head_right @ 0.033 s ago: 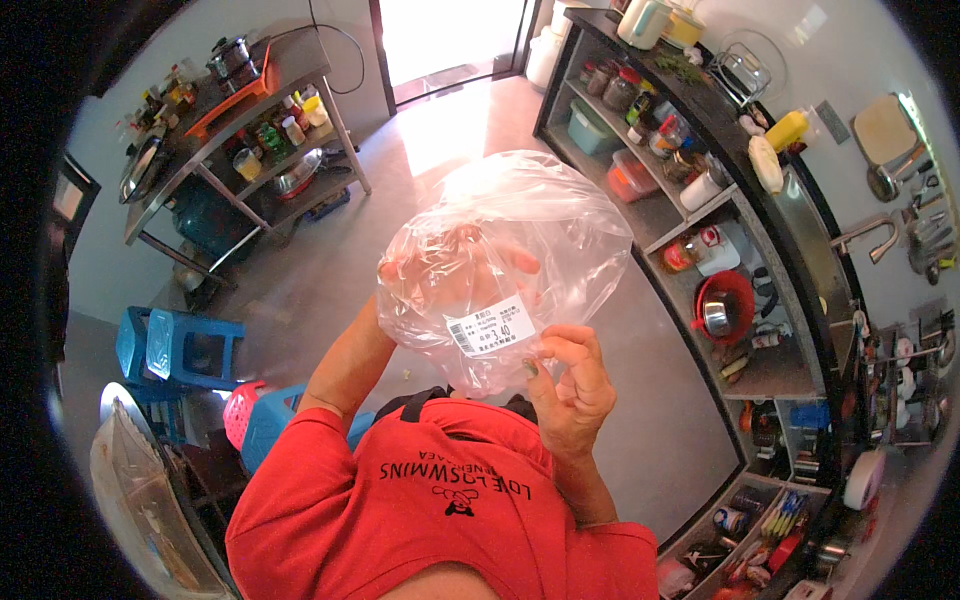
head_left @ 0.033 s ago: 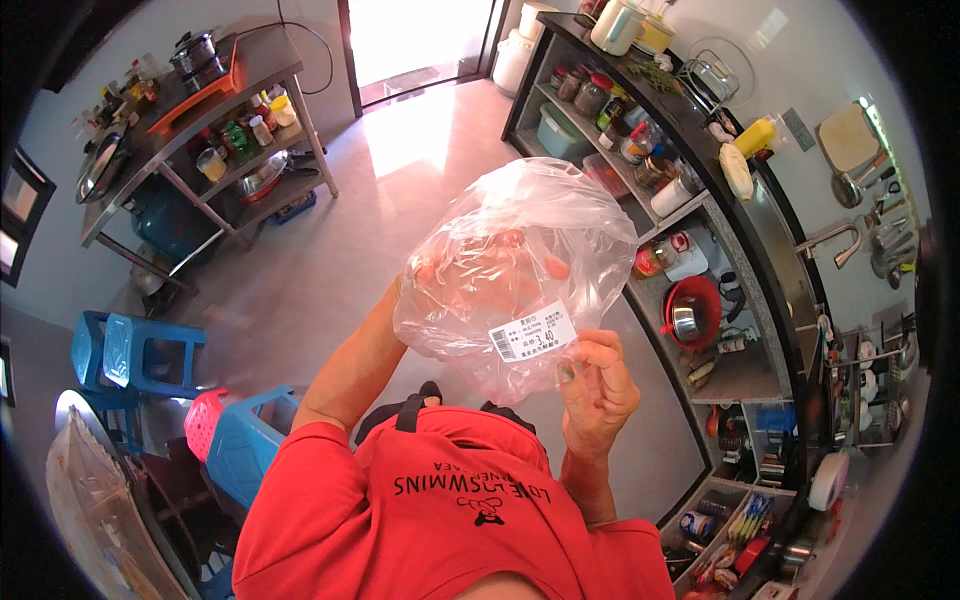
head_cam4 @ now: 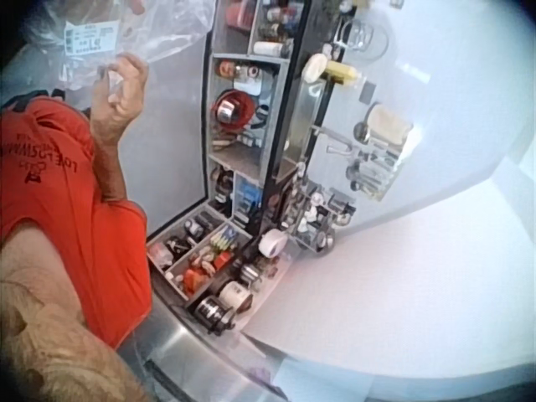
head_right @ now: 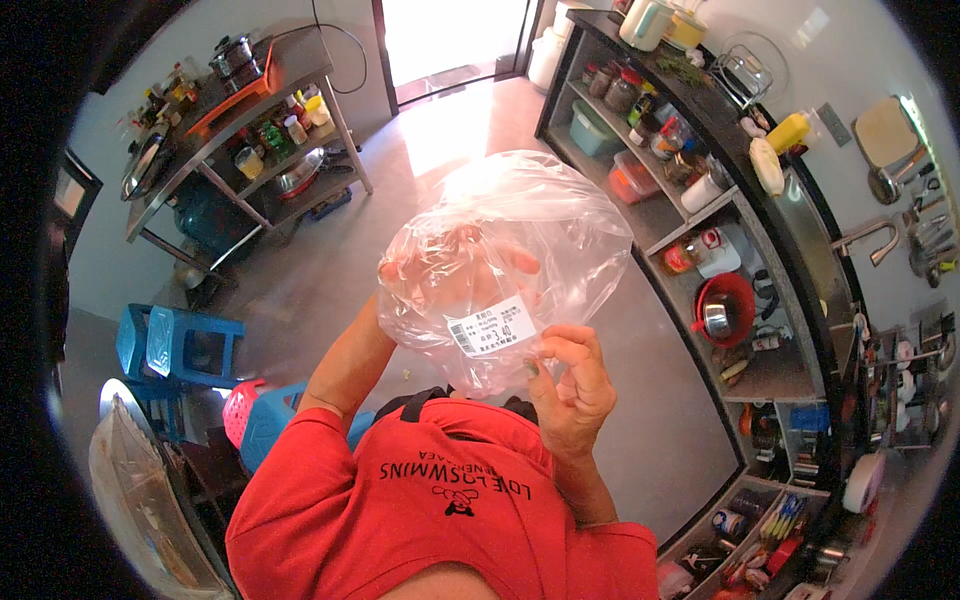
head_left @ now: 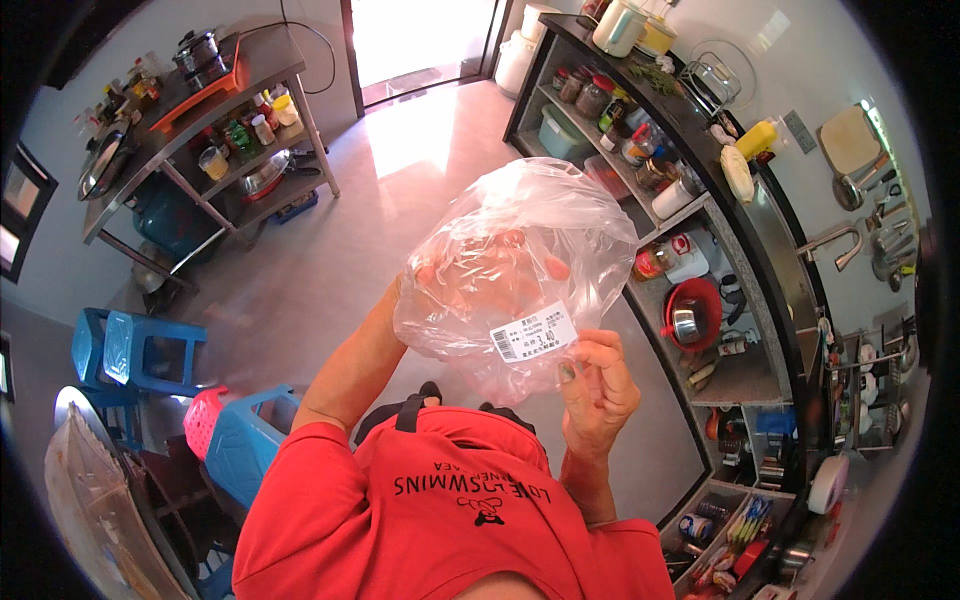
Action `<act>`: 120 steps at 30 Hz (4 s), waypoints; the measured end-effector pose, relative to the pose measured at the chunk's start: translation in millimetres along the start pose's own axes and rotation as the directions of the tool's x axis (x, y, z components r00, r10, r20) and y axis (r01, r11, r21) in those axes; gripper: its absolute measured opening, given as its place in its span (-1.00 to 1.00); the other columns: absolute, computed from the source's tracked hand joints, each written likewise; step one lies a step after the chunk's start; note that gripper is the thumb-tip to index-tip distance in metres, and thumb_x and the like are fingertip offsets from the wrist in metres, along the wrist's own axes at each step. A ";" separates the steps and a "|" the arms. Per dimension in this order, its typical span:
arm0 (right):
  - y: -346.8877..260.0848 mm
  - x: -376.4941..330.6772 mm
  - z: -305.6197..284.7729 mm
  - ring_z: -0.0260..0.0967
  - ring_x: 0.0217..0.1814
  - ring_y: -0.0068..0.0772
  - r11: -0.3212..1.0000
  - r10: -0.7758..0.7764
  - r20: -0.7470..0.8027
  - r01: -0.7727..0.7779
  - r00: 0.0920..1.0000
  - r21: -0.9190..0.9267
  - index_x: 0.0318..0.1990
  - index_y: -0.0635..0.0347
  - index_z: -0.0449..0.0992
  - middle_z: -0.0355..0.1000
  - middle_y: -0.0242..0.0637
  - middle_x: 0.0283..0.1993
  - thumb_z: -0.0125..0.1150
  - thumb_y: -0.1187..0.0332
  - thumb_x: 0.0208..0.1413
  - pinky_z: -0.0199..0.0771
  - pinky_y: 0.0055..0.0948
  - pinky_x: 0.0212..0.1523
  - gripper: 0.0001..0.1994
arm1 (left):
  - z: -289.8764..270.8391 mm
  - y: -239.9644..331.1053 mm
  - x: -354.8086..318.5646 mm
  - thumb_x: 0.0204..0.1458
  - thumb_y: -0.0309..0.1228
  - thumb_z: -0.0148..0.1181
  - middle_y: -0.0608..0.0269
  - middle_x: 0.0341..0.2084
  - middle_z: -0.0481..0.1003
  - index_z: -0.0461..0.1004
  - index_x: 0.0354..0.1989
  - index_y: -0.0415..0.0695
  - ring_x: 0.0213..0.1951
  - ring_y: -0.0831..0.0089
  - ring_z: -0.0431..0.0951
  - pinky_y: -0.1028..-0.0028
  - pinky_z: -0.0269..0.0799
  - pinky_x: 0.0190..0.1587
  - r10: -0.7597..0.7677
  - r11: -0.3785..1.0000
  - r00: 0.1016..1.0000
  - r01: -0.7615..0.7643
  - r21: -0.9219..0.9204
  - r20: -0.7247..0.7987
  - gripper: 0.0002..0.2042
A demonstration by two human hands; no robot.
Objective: The person removes a rubber band from a head of cabbage and places it in the sink. They then peel off several outer leaves from the cabbage, discarding them into the sink. The person briefly walks to a nearby counter to pick up a white container before returning to the sink to continue peeling the cabbage. Finally, they pick up a plastic bag containing red tomatoes and place it on a blue stool.
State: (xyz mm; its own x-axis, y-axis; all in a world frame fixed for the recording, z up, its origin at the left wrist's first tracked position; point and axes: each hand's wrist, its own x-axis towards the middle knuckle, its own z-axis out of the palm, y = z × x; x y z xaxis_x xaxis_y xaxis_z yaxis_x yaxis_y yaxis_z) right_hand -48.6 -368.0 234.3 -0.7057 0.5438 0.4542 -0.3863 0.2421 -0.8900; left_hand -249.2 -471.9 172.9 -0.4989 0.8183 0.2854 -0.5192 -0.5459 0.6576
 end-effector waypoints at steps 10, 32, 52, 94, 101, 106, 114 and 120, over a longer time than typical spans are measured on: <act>-4.6 0.5 -40.4 0.21 -0.20 -0.56 0.998 0.023 0.040 -0.025 0.999 0.050 -0.32 0.31 0.41 0.30 -0.22 -0.20 0.16 0.69 -0.13 0.20 -0.64 -0.18 -0.82 | 29.0 -21.7 1.7 -0.20 -0.29 0.34 0.03 0.25 0.01 -0.03 0.28 -0.14 0.23 0.17 0.10 0.25 0.10 0.19 0.030 0.998 0.999 -0.029 -0.058 0.028 -0.15; 19.4 -17.3 -99.5 0.18 0.01 -0.34 0.999 0.042 0.282 -0.044 0.959 0.001 -0.37 0.24 0.41 0.26 -0.14 -0.06 0.18 0.61 -0.12 0.12 -0.37 0.08 -0.86 | 104.7 -64.3 -59.9 -0.19 -0.29 0.33 0.02 0.25 0.02 -0.01 0.27 -0.14 0.23 0.15 0.12 0.24 0.12 0.18 0.166 0.954 0.978 -0.128 -0.270 0.125 -0.17; 137.3 -64.2 46.8 0.42 -0.11 -0.18 0.276 0.481 0.778 -0.912 0.404 0.303 0.00 0.25 0.33 0.41 -0.13 -0.10 -0.03 0.44 0.04 0.55 -0.20 -0.29 -0.68 | 58.1 -1.8 -238.5 0.04 -0.32 0.12 0.18 -0.05 0.40 0.30 0.09 -0.10 -0.05 0.35 0.42 0.37 0.36 -0.06 0.187 0.965 0.637 0.025 0.263 -0.748 -0.59; 158.3 -301.3 265.3 0.33 -0.12 -0.30 0.575 0.629 0.771 -0.610 -0.096 -0.545 0.08 0.21 0.25 0.28 -0.10 0.02 0.25 0.17 -0.08 0.34 -0.40 -0.09 -0.43 | 4.0 -18.0 -608.0 0.00 -0.56 -0.01 0.30 -0.53 0.40 0.36 -0.21 -0.20 -0.64 0.53 0.41 0.51 0.45 -0.64 0.306 0.946 -0.512 0.259 0.195 -0.803 -0.83; 199.3 -258.5 222.8 0.28 -0.43 -0.65 0.536 0.771 0.635 -0.582 0.044 -0.611 -0.27 0.23 0.40 0.37 -0.41 -0.43 0.13 0.33 0.03 0.28 -0.62 -0.47 -0.82 | -80.9 -28.0 -649.7 -0.01 -0.48 0.11 0.24 -0.39 0.42 0.33 -0.14 -0.14 -0.47 0.42 0.46 0.40 0.46 -0.56 0.168 0.984 -0.609 0.062 0.164 -0.775 -0.76; 229.7 -245.4 204.3 0.33 -0.40 -0.61 0.348 0.894 0.447 -0.576 -0.034 -0.740 -0.23 0.16 0.42 0.41 -0.39 -0.38 0.13 0.30 0.02 0.34 -0.61 -0.46 -0.81 | -125.8 -51.3 -695.6 -0.07 -0.35 0.20 0.18 -0.18 0.36 0.16 0.06 -0.07 -0.27 0.27 0.43 0.20 0.45 -0.43 0.030 0.972 -0.706 -0.144 0.185 -0.708 -0.49; 311.9 -238.0 200.3 0.32 -0.43 -0.62 0.333 0.885 0.451 -0.525 -0.112 -0.783 -0.23 0.22 0.39 0.41 -0.35 -0.39 0.09 0.33 0.03 0.33 -0.62 -0.49 -0.81 | -134.3 -57.4 -671.7 -0.28 -0.08 0.38 -0.12 0.20 -0.12 -0.24 0.32 0.10 0.15 -0.07 0.06 -0.01 0.15 0.06 0.431 0.771 -0.871 0.491 -0.405 -0.236 0.03; 397.1 -235.7 184.8 0.34 -0.46 -0.51 0.480 0.835 0.550 -0.449 -0.030 -0.753 -0.37 0.28 0.41 0.40 -0.28 -0.49 0.07 0.38 0.02 0.35 -0.50 -0.39 -0.87 | -132.9 -30.6 -596.7 -0.32 -0.17 0.39 -0.16 0.21 -0.14 0.04 0.27 0.08 0.20 -0.12 -0.02 0.08 0.00 0.19 0.787 0.104 -0.229 0.965 -0.243 -0.573 -0.12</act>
State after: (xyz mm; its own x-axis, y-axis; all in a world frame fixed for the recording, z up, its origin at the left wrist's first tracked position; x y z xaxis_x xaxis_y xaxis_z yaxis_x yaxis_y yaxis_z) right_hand -145.5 -548.5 -218.9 -0.6280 -0.2559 -0.7350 0.5791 0.4772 -0.6609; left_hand -27.9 -967.4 -110.2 -0.6920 -0.7200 0.0524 -0.7036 0.6889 0.1745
